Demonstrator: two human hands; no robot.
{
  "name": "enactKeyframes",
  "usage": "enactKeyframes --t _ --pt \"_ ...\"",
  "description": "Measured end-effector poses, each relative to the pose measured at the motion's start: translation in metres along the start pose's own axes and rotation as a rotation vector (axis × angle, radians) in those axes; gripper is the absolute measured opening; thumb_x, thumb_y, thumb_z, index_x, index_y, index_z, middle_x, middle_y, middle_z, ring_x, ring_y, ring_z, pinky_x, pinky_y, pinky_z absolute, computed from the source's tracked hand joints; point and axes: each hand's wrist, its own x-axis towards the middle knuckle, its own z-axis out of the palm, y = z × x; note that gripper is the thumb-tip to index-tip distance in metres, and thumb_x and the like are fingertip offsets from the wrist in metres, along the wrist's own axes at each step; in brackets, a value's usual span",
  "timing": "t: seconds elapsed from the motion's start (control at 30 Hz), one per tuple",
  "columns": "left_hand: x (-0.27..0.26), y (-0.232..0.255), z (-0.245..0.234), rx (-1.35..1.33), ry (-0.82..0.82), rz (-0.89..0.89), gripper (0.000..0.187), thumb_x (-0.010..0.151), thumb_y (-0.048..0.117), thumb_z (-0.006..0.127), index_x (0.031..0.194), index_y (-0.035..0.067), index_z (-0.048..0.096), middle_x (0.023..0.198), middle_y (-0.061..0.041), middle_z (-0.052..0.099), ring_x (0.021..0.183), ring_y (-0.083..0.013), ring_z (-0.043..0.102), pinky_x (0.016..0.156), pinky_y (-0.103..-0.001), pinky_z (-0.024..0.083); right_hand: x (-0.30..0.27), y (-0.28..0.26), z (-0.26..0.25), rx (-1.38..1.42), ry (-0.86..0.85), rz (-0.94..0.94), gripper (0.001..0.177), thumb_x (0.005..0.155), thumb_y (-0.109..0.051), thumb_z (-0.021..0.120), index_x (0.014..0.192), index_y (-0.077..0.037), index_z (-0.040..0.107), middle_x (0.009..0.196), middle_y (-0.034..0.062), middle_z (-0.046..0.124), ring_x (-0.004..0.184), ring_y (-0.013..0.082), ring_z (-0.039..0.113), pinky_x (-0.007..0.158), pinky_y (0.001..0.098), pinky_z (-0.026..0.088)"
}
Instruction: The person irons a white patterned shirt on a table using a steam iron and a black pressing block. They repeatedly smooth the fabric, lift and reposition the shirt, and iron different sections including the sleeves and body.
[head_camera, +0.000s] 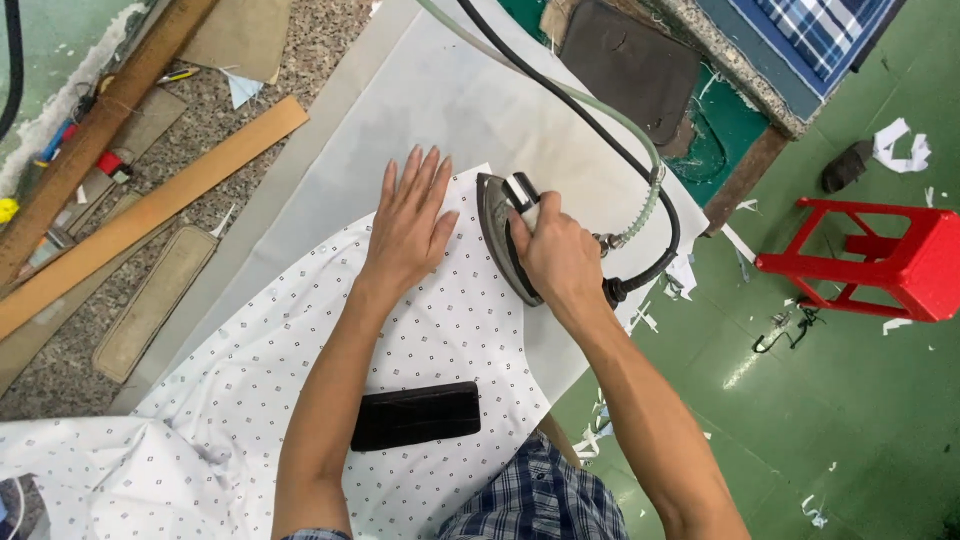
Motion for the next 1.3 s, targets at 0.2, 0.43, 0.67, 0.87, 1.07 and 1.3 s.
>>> enactKeyframes --t 0.2,0.43,0.67,0.87,1.07,1.3 --pt "-0.164 0.057 -0.024 0.052 -0.085 0.128 0.088 0.082 0.072 0.060 0.152 0.022 0.042 0.154 -0.014 0.043 0.147 -0.0387 0.032 0.121 -0.061 0.021 0.001 -0.006 -0.010 0.044 0.085 -0.063 0.046 0.106 -0.045 0.043 0.113 -0.001 0.051 0.080 0.0246 0.071 0.078 0.0464 0.074 0.067 0.0559 0.059" --pt "-0.266 0.073 0.005 0.320 -0.305 0.311 0.083 0.089 0.060 0.060 0.156 0.017 0.035 0.157 -0.017 0.038 0.138 -0.0353 0.042 0.121 -0.054 0.022 0.011 0.013 0.005 0.223 0.059 -0.165 0.041 0.107 -0.041 0.044 0.111 -0.001 0.043 0.085 0.0231 0.064 0.073 0.0515 0.059 0.059 0.0614 0.043" --pt "-0.213 0.122 0.059 0.260 -0.136 0.010 0.067 0.093 0.048 0.066 0.146 0.010 0.049 0.130 -0.026 0.054 0.107 -0.0350 0.058 0.094 -0.045 0.049 0.021 -0.005 0.003 0.011 0.051 -0.084 0.046 0.106 -0.049 0.043 0.105 -0.002 0.046 0.078 0.0241 0.067 0.073 0.0504 0.067 0.062 0.0575 0.053" --pt "-0.144 0.150 0.119 0.248 0.162 -0.250 0.075 0.084 0.040 0.075 0.146 0.006 0.050 0.127 -0.029 0.055 0.102 -0.0370 0.058 0.087 -0.046 0.049 0.043 -0.017 -0.006 -0.102 0.072 -0.193 0.047 0.105 -0.050 0.042 0.105 -0.004 0.047 0.078 0.0263 0.068 0.077 0.0490 0.073 0.068 0.0560 0.060" --pt "-0.133 0.158 0.098 0.240 0.158 -0.315 0.079 0.084 0.053 0.072 0.144 0.006 0.053 0.139 -0.028 0.051 0.112 -0.0347 0.055 0.093 -0.044 0.046 0.061 -0.021 -0.007 -0.131 0.077 -0.218 0.047 0.105 -0.052 0.042 0.105 -0.005 0.046 0.077 0.0260 0.068 0.077 0.0488 0.073 0.068 0.0567 0.060" --pt "-0.140 0.153 0.099 0.248 0.068 -0.300 0.063 0.091 0.041 0.065 0.147 0.013 0.052 0.142 -0.024 0.051 0.115 -0.0318 0.054 0.097 -0.043 0.043 0.074 -0.025 -0.012 -0.130 0.070 -0.264 0.053 0.105 -0.056 0.047 0.106 -0.004 0.048 0.078 0.0263 0.068 0.079 0.0467 0.074 0.068 0.0551 0.061"
